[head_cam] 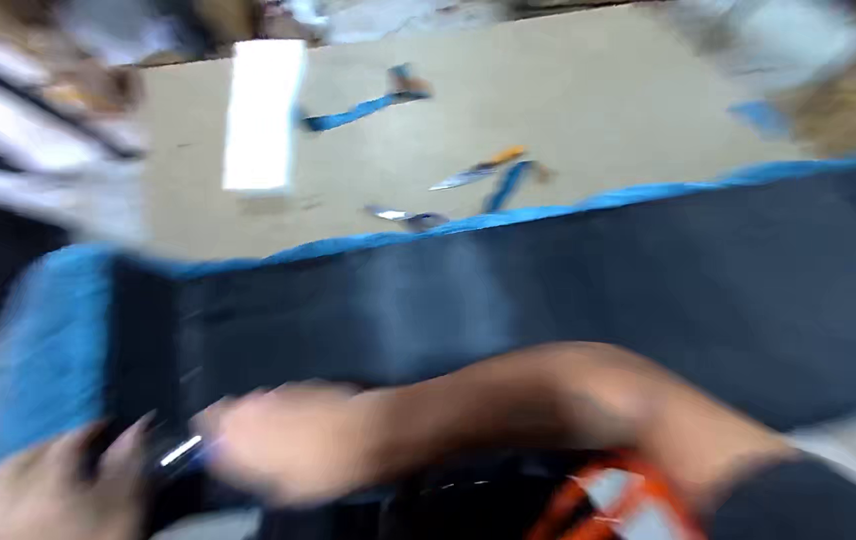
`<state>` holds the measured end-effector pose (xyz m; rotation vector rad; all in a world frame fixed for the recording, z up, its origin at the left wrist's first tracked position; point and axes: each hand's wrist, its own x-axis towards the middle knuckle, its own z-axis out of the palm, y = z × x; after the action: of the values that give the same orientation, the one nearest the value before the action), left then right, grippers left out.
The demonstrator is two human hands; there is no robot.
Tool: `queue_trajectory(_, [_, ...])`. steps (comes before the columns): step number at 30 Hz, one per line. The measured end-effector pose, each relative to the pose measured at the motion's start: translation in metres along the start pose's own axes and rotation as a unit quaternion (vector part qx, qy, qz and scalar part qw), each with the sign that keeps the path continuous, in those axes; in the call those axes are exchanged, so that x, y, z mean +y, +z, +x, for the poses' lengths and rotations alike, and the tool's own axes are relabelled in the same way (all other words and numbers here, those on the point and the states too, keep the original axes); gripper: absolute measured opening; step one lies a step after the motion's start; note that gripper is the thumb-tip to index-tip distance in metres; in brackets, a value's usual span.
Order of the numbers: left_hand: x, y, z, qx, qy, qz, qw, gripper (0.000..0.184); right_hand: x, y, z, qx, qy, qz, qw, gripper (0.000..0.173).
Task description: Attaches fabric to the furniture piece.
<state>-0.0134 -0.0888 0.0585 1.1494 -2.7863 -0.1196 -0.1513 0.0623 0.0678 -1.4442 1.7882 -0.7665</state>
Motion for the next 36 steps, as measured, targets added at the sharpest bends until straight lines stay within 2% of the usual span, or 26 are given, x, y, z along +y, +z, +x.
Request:
queue_trajectory(1, [-0.025,0.022,0.009,0.074,0.022,0.016,0.997,0.031,0.012,-0.014,-0.009,-0.035,-0.018,-0.025,0.999,0.031])
queue_trajectory(2, [-0.047,0.037,0.015,0.125,0.017,0.041,0.991,0.031,0.029,-0.021,-0.015,-0.032,-0.032,-0.051,0.998,0.028])
queue_trajectory(3, [-0.055,0.045,0.02,0.142,-0.009,0.06,0.988,0.029,0.047,-0.021,-0.021,0.009,-0.058,-0.083,0.995,0.024])
queue_trajectory(5, [-0.055,0.048,0.028,0.124,-0.057,0.101,0.985,0.025,0.074,-0.022,-0.034,0.102,-0.072,-0.12,0.985,0.023])
queue_trajectory(8, [-0.051,0.054,0.034,0.107,-0.028,0.141,0.984,0.02,0.095,-0.028,-0.055,0.184,-0.055,-0.198,0.961,0.031])
queue_trajectory(10, [-0.051,0.057,0.038,0.11,-0.003,0.167,0.98,0.018,0.102,-0.033,-0.06,0.216,-0.074,-0.221,0.948,0.034])
queue_trajectory(13, [-0.047,0.057,0.038,0.091,-0.005,0.192,0.977,0.015,0.102,-0.044,-0.049,0.232,-0.085,-0.215,0.945,0.033])
queue_trajectory(16, [-0.04,0.061,0.043,0.082,-0.029,0.173,0.981,0.014,0.094,-0.058,-0.022,0.222,-0.052,-0.167,0.959,0.028])
queue_trajectory(20, [-0.031,0.067,0.07,0.144,-0.008,0.097,0.985,0.037,0.08,-0.066,0.022,0.19,0.034,-0.043,0.98,0.025])
queue_trajectory(24, [-0.027,0.068,0.097,0.177,-0.047,0.072,0.98,0.031,0.07,-0.063,0.05,0.198,0.07,0.042,0.977,0.029])
queue_trajectory(27, [-0.026,0.065,0.094,0.209,-0.033,0.018,0.977,0.024,0.077,-0.057,0.052,0.217,0.051,0.076,0.972,0.045])
queue_trajectory(29, [-0.007,0.059,0.069,0.163,-0.03,-0.087,0.982,0.031,0.086,-0.052,0.048,0.239,0.034,0.179,0.954,0.056])
queue_trajectory(30, [0.008,0.058,0.053,0.094,-0.054,-0.166,0.98,0.038,0.089,-0.052,0.046,0.252,0.033,0.264,0.93,0.058])
queue_trajectory(31, [0.022,0.06,0.038,0.004,-0.087,-0.268,0.96,0.043,0.089,-0.055,0.044,0.264,0.04,0.355,0.896,0.055])
queue_trajectory(32, [0.034,0.064,0.028,-0.099,-0.12,-0.389,0.908,0.046,0.087,-0.059,0.042,0.273,0.057,0.435,0.856,0.048])
queue_trajectory(33, [0.043,0.065,0.022,-0.199,-0.141,-0.518,0.82,0.05,0.085,-0.062,0.04,0.281,0.079,0.497,0.817,0.039])
queue_trajectory(34, [0.048,0.066,0.02,-0.267,-0.151,-0.65,0.695,0.058,0.085,-0.065,0.039,0.278,0.102,0.539,0.789,0.034])
queue_trajectory(35, [0.051,0.063,0.022,-0.301,-0.139,-0.752,0.569,0.063,0.087,-0.068,0.036,0.256,0.122,0.559,0.779,0.04])
queue_trajectory(36, [0.053,0.056,0.026,-0.313,-0.115,-0.805,0.49,0.064,0.092,-0.069,0.031,0.223,0.137,0.547,0.795,0.051])
